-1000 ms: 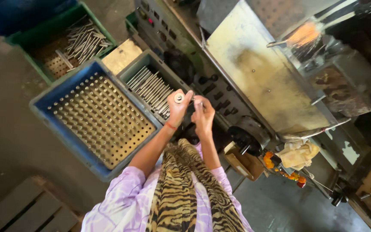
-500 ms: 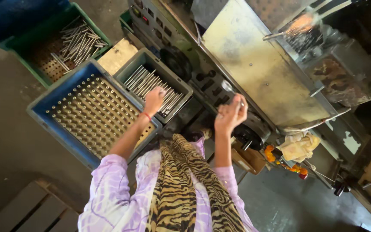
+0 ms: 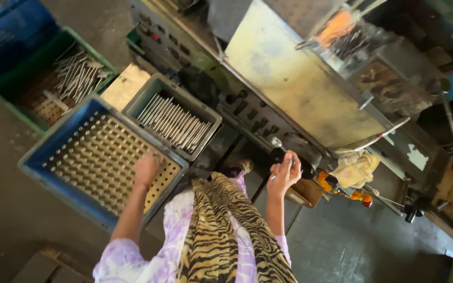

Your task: The person repeatedly picks metal rods from a tray, inserts them into a grinding machine, operates a lever to grind the rod, and places the finished rod into a second tray. The cycle continues with multiple rods.

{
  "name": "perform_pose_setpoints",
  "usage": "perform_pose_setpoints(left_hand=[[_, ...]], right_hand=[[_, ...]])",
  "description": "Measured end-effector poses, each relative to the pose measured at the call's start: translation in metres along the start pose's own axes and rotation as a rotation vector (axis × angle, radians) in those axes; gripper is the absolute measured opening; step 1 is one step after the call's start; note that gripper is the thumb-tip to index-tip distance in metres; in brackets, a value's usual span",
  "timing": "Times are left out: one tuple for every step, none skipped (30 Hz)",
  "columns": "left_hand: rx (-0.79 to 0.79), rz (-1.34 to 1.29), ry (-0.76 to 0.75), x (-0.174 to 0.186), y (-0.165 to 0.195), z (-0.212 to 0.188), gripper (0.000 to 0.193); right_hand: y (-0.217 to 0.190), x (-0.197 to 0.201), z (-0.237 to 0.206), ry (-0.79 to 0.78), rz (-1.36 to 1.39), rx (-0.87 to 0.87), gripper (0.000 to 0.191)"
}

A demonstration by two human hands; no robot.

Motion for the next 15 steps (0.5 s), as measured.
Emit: perform_pose_setpoints(left_hand=[[0.048,-0.077,-0.003,-0.004,-0.003,-0.004,0.030],[0.099,-0.153,-0.012,-0.009,-0.006,-0.008,0.030],[0.079,-0.117,-0.012,-0.010,-0.002,-0.006,0.033],[0.061,-0.082,-0.008,-0.012,0.003,0.000,0.039],[0.046,-0.047,-0.007,-0.012,0.007,0.006,0.048],[-0.011,0.012,-0.030,-0.015,0.013,0.010,0.042],[-0.069,0.070,-0.055,-0.019,0.019,0.014,0.035],[-0.128,0.124,-0.079,-0.023,0.027,0.016,0.029],[-0.153,0.148,-0.105,-0.027,0.030,0.016,0.025],[-0.177,0.173,-0.128,-0.031,0.032,0.015,0.022],[-0.200,0.200,-0.151,-0.036,0.035,0.012,0.020],[-0.186,0.187,-0.117,-0.034,0.035,0.011,0.022],[-0.172,0.176,-0.082,-0.033,0.034,0.010,0.024],[-0.158,0.165,-0.050,-0.031,0.033,0.009,0.027],[-0.159,0.186,-0.071,-0.033,0.032,0.009,0.026]], right_hand=[[0.002,0.003,-0.001,0.021,-0.010,-0.018,0.016],[0.004,0.005,-0.003,0.045,-0.022,-0.040,0.017],[0.005,0.003,-0.004,0.036,-0.020,-0.041,0.017],[0.006,0.000,-0.004,0.025,-0.016,-0.040,0.017],[0.007,-0.004,-0.005,0.013,-0.015,-0.043,0.017],[0.008,-0.006,-0.006,0.005,-0.031,-0.038,0.017],[0.009,-0.009,-0.007,-0.002,-0.049,-0.032,0.017],[0.009,-0.011,-0.009,-0.010,-0.070,-0.025,0.017],[0.010,-0.013,-0.011,-0.026,-0.077,-0.021,0.017],[0.011,-0.015,-0.013,-0.043,-0.080,-0.016,0.017],[0.012,-0.017,-0.016,-0.059,-0.084,-0.013,0.017],[0.013,-0.017,-0.018,-0.065,-0.095,-0.011,0.017],[0.015,-0.017,-0.020,-0.071,-0.103,-0.009,0.018],[0.017,-0.018,-0.021,-0.076,-0.113,-0.010,0.018],[0.019,-0.017,-0.022,-0.073,-0.134,-0.016,0.019]])
Point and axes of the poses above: each hand's wrist, its own z-axis towards the middle knuckle, its own x-axis out of the back of the hand, y = z × x, the point moved 10 cm from there along z, towards the middle knuckle, and after that the axes turned 9 degrees about z, right-handed, at the moved point
